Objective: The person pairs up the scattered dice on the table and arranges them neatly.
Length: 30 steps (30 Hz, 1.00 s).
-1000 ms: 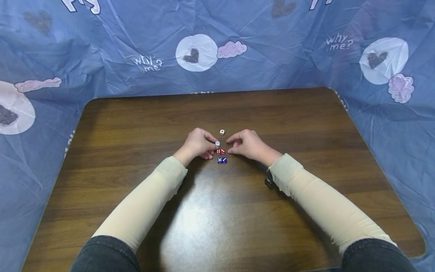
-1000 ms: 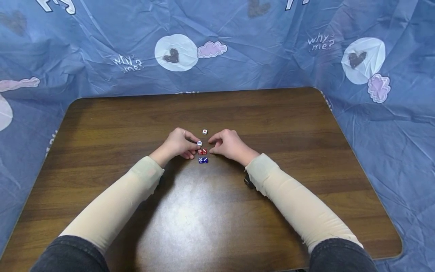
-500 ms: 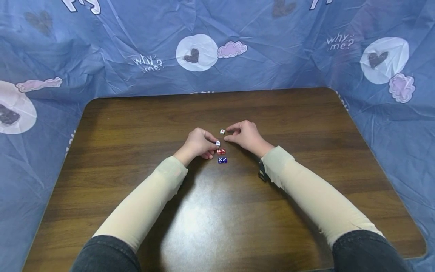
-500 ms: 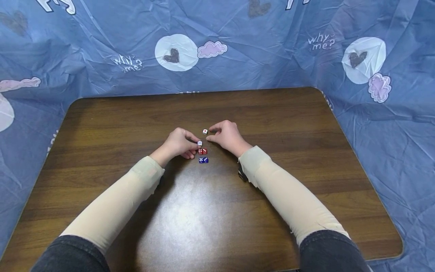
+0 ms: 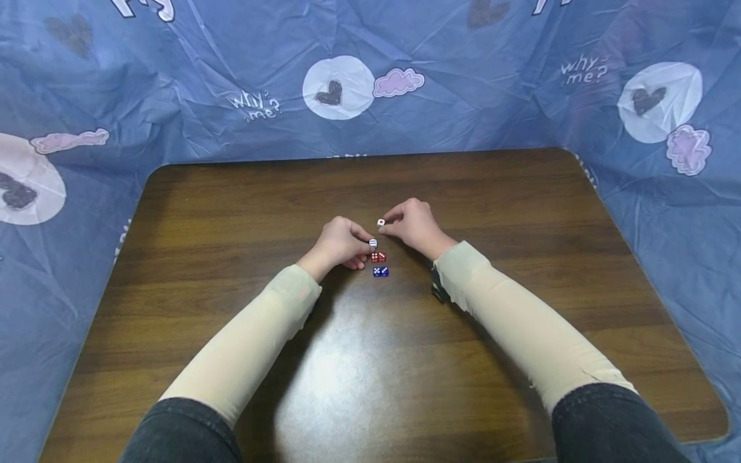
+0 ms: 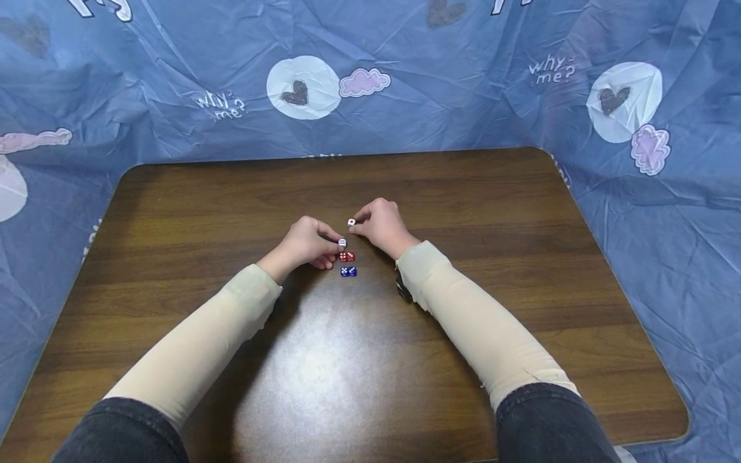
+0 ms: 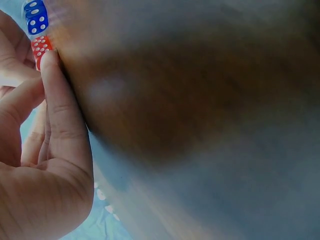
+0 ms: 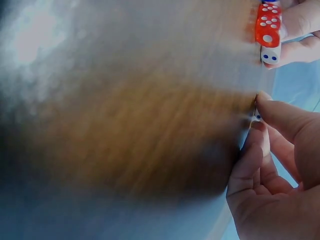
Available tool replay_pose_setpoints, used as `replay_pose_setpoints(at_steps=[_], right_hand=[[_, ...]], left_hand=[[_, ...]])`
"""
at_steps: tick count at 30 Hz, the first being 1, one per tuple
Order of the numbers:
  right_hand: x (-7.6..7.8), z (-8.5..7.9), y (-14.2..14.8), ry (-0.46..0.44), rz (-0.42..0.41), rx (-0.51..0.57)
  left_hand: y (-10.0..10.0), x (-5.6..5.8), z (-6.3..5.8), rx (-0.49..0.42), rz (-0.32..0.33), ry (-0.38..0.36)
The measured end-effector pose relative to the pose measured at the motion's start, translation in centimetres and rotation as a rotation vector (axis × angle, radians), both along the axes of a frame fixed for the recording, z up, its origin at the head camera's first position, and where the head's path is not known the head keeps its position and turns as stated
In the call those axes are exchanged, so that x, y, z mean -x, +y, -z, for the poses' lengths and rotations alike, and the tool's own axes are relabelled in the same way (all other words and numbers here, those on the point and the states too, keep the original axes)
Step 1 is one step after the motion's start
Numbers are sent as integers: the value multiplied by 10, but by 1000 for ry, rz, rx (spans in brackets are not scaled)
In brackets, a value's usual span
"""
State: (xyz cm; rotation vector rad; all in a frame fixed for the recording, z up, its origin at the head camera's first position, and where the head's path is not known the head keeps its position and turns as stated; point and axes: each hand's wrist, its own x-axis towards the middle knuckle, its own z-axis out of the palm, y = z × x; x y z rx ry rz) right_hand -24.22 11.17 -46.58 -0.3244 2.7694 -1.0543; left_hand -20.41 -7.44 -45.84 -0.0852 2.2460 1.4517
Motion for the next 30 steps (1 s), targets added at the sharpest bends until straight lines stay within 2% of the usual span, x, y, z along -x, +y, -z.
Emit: replay_pose_setpoints(at_steps=[12,30], right_hand=[[2,1,4,13,-27,-18],[-20,4,13,-40,-161,5]], left_hand=[[0,0,0,-3,16,8],[0,1,1,2,16,-4]])
